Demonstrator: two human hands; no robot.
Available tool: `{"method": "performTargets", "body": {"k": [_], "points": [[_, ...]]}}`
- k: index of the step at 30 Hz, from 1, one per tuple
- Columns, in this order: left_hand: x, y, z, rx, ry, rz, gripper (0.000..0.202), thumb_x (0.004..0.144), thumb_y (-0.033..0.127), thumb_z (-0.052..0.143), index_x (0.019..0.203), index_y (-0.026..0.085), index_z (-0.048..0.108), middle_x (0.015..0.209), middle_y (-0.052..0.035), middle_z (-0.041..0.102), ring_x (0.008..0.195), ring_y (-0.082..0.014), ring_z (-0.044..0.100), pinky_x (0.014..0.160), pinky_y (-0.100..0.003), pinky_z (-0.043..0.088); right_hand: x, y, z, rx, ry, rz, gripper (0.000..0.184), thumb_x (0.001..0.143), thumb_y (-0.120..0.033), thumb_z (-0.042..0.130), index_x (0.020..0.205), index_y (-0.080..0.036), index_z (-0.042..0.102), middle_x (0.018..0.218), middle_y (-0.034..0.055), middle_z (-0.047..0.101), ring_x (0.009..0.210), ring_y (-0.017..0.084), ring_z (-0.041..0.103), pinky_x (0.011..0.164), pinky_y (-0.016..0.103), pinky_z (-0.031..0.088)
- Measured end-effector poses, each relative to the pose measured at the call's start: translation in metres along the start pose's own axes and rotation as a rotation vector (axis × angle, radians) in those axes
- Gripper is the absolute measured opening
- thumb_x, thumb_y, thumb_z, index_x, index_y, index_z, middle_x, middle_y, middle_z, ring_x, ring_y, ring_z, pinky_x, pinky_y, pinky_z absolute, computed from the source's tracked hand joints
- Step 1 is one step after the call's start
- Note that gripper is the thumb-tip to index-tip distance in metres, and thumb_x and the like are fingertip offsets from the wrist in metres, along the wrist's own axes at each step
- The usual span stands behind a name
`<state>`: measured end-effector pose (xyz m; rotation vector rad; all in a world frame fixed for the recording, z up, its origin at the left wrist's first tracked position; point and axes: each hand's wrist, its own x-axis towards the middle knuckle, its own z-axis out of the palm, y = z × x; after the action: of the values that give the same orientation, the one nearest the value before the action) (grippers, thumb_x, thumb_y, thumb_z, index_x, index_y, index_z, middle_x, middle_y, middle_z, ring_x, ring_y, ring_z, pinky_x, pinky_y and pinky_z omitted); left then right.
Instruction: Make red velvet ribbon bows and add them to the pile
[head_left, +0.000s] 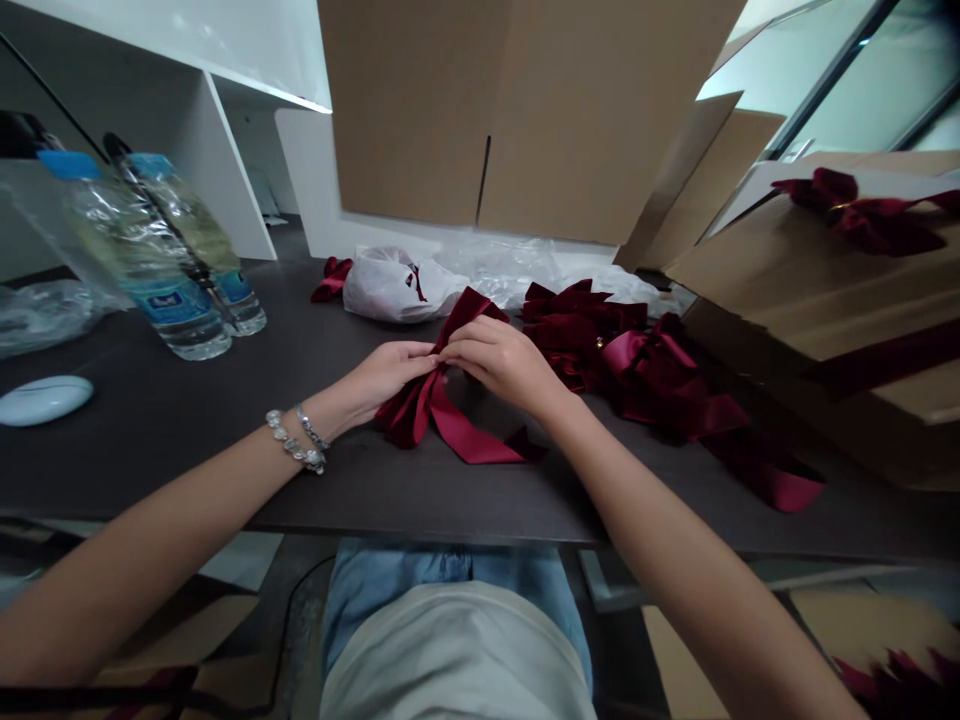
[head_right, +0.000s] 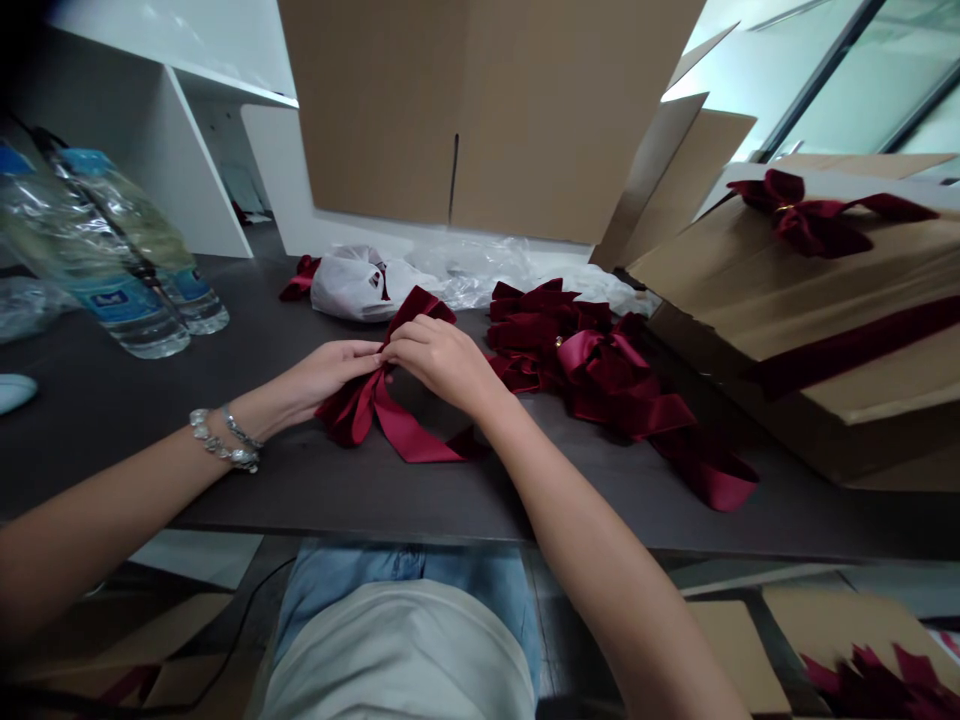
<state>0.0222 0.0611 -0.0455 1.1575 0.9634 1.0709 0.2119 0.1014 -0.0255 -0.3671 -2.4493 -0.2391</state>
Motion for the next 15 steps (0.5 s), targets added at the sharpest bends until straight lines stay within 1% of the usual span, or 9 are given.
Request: {"method": "performTargets", "body": {"k": [4, 9, 12, 15], "points": [[-0.0003, -0.0004, 0.0008, 0.087, 0.004, 0.064, 0.025, 0.074, 0.028, 0.072, 0.095, 0.014, 0.07, 0.084, -0.0041, 0.073, 0.074, -0.0114, 0.065, 0.077, -0.023, 0.05, -0.001, 0.0006, 0.0047, 0.063, 0.004, 0.041, 0.026, 0.099, -0.023, 0.046, 0.097, -0.017, 0.071, 0.1, 0.0085, 0.068, 0.091, 0.019, 0.057, 0.08, 0.033, 0.046], [0.0005, 0.0011, 0.0031, 0.207, -0.009, 0.155, 0.022, 0.072, 0.027, 0.071, 0.089, 0.014, 0.069, 0.083, -0.0027, 0.07, 0.074, -0.0125, 0.063, 0.079, -0.026, 0.05, -0.0009, -0.0006, 0.009, 0.183, 0.047, 0.148, 0.013, 0.092, -0.02, 0.058, 0.088, -0.018, 0.07, 0.093, 0.0056, 0.069, 0.09, 0.018, 0.06, 0.081, 0.032, 0.048], [-0.0003, 0.0017, 0.0037, 0.307, -0.017, 0.216, 0.021, 0.075, 0.027, 0.066, 0.091, 0.014, 0.069, 0.086, -0.0033, 0.07, 0.08, -0.0147, 0.063, 0.082, -0.028, 0.048, 0.0001, -0.0023, 0.0083, 0.256, 0.055, 0.228, 0.003, 0.086, -0.017, 0.066, 0.083, -0.016, 0.068, 0.089, 0.0039, 0.069, 0.087, 0.017, 0.061, 0.079, 0.03, 0.047], [-0.002, 0.0014, 0.0033, 0.384, -0.045, 0.277, 0.023, 0.075, 0.028, 0.064, 0.094, 0.016, 0.07, 0.092, -0.0034, 0.071, 0.09, -0.0166, 0.062, 0.088, -0.028, 0.046, 0.0009, -0.0032, 0.0077, 0.303, 0.052, 0.318, 0.002, 0.082, -0.015, 0.069, 0.081, -0.015, 0.067, 0.086, 0.0032, 0.069, 0.081, 0.016, 0.061, 0.075, 0.028, 0.047]]}}
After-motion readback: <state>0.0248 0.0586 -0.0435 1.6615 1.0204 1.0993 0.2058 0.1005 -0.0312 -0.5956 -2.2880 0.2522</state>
